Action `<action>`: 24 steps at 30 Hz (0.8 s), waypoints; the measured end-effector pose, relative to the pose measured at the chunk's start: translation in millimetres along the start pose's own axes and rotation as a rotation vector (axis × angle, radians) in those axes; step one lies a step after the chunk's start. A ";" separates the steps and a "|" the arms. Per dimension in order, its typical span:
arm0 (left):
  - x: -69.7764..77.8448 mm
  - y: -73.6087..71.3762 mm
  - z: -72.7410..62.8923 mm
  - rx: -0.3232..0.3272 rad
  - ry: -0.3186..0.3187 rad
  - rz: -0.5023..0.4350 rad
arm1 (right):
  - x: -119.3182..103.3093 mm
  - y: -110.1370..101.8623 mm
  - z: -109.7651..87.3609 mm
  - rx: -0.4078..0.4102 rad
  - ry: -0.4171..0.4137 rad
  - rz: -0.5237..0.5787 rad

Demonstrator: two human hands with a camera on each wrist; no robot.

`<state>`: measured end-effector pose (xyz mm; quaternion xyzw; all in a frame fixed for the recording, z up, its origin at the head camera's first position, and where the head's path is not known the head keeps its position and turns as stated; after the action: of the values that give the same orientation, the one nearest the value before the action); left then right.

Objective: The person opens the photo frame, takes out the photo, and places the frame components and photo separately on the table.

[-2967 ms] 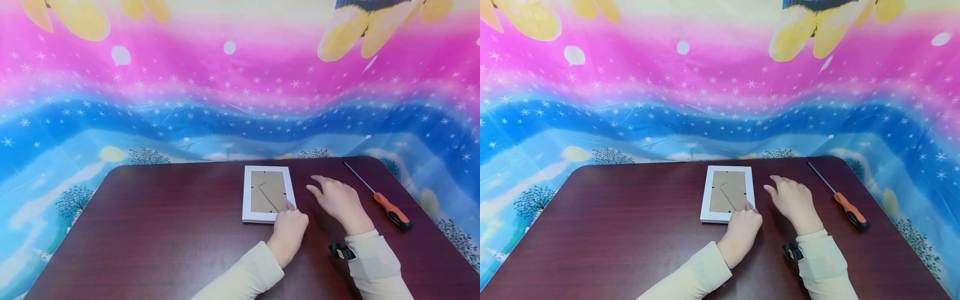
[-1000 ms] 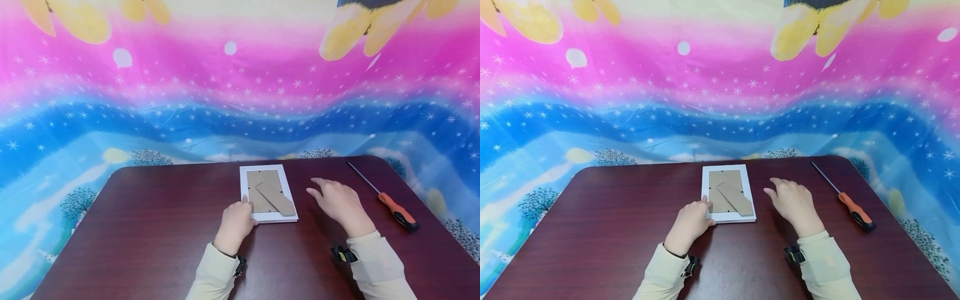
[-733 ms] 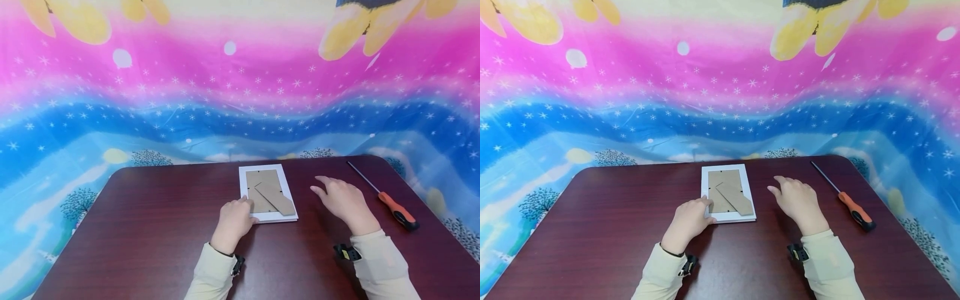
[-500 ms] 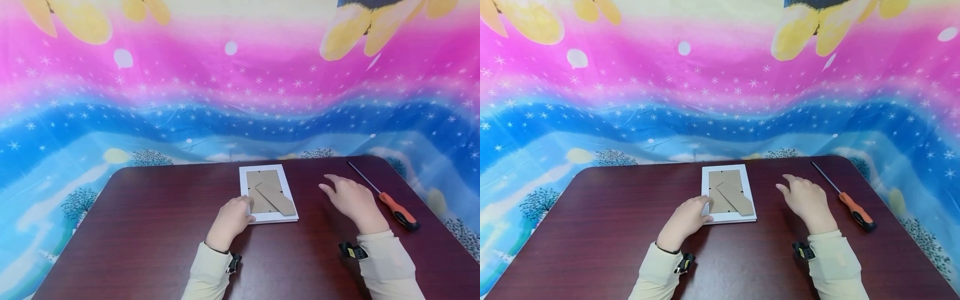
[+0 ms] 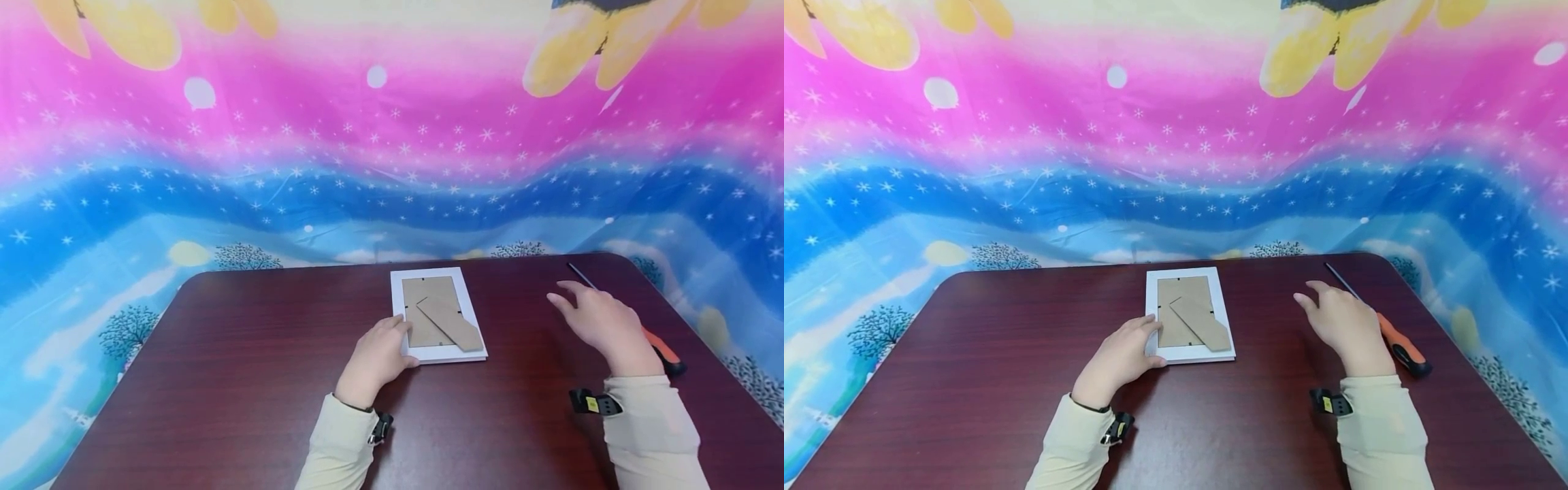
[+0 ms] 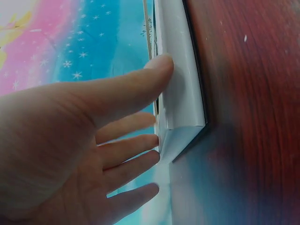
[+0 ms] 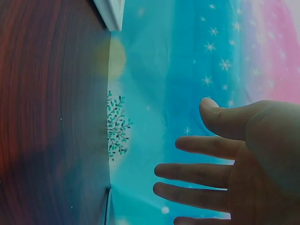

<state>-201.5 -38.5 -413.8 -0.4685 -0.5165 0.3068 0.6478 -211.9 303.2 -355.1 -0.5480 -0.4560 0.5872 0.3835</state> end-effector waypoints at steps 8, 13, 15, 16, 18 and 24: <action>2.3 0.9 0.0 -0.008 -0.013 0.033 | 21.2 -6.9 -5.1 0.012 0.044 0.019; 3.5 -0.4 -0.8 -0.010 -0.003 0.043 | 36.1 -9.8 -7.4 0.051 0.056 0.030; 3.6 -0.7 -0.9 -0.009 -0.002 0.041 | 41.5 -10.9 -8.4 0.059 0.062 0.032; 3.5 -0.7 -0.9 -0.008 -0.001 0.041 | 44.2 -11.5 -8.9 0.061 0.066 0.034; 3.3 -0.3 -0.6 -0.003 0.001 0.042 | 49.5 -13.1 -10.1 0.059 0.074 0.036; 2.3 1.4 0.4 0.006 0.008 0.049 | 69.1 -17.1 -14.3 0.029 0.097 0.059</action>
<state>-201.1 -35.8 -414.1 -0.4803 -0.5013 0.3220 0.6437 -205.9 375.4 -358.8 -0.5834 -0.4118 0.5776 0.3955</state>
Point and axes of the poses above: each hand's wrist, its own z-axis towards the middle knuckle, its own y-axis out of the palm, x = y × z, the point moved 1 cm from there along z, towards the middle knuckle, and after that the axes turned 4 degrees about -y, right-handed, at the moved point
